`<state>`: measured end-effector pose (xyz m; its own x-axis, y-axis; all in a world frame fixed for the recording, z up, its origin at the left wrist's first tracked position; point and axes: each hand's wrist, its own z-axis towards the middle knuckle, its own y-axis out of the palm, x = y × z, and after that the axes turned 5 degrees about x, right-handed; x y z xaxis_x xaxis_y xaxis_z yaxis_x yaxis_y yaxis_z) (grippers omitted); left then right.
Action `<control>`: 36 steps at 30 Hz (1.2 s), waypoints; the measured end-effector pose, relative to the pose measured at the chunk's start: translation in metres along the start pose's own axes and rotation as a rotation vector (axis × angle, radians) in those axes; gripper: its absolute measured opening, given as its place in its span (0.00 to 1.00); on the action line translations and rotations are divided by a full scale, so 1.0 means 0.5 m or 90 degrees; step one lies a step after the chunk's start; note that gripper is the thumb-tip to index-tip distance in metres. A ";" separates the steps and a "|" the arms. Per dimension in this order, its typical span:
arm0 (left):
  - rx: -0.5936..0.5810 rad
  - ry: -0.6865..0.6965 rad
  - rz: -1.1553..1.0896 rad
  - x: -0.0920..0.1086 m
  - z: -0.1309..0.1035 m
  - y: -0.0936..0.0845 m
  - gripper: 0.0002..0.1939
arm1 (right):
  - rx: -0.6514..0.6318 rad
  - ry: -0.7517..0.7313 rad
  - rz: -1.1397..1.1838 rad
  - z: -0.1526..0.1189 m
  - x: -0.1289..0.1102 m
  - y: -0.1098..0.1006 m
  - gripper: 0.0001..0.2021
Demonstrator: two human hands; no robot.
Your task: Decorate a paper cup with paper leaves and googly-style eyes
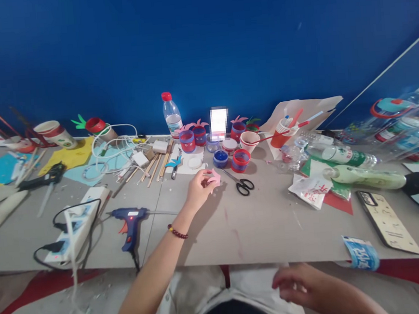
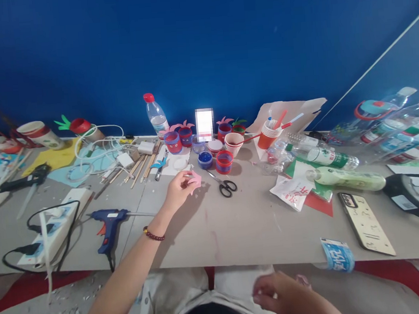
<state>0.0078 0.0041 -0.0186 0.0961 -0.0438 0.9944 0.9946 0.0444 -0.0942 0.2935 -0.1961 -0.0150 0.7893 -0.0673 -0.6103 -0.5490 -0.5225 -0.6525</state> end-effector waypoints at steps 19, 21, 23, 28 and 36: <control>0.040 0.235 0.201 -0.010 0.001 -0.009 0.26 | 0.380 -0.092 -0.217 0.354 -0.200 -0.263 0.12; 0.045 0.234 0.173 -0.006 -0.002 -0.005 0.26 | 0.387 -0.094 -0.198 0.341 -0.201 -0.268 0.12; 0.027 0.204 0.123 -0.002 -0.006 0.000 0.26 | 0.392 -0.121 -0.149 0.325 -0.204 -0.274 0.12; -0.132 0.067 -0.110 -0.001 -0.006 0.008 0.33 | 0.258 -0.225 0.020 0.296 -0.223 -0.280 0.15; -0.271 -0.134 -0.256 0.023 -0.020 -0.004 0.37 | 0.045 -0.280 0.067 0.318 -0.261 -0.257 0.12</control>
<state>0.0071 -0.0066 -0.0073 -0.2564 0.2255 0.9399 0.8842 -0.3381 0.3223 0.2173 0.0147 0.0769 0.5449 0.2585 -0.7977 -0.6494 -0.4717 -0.5965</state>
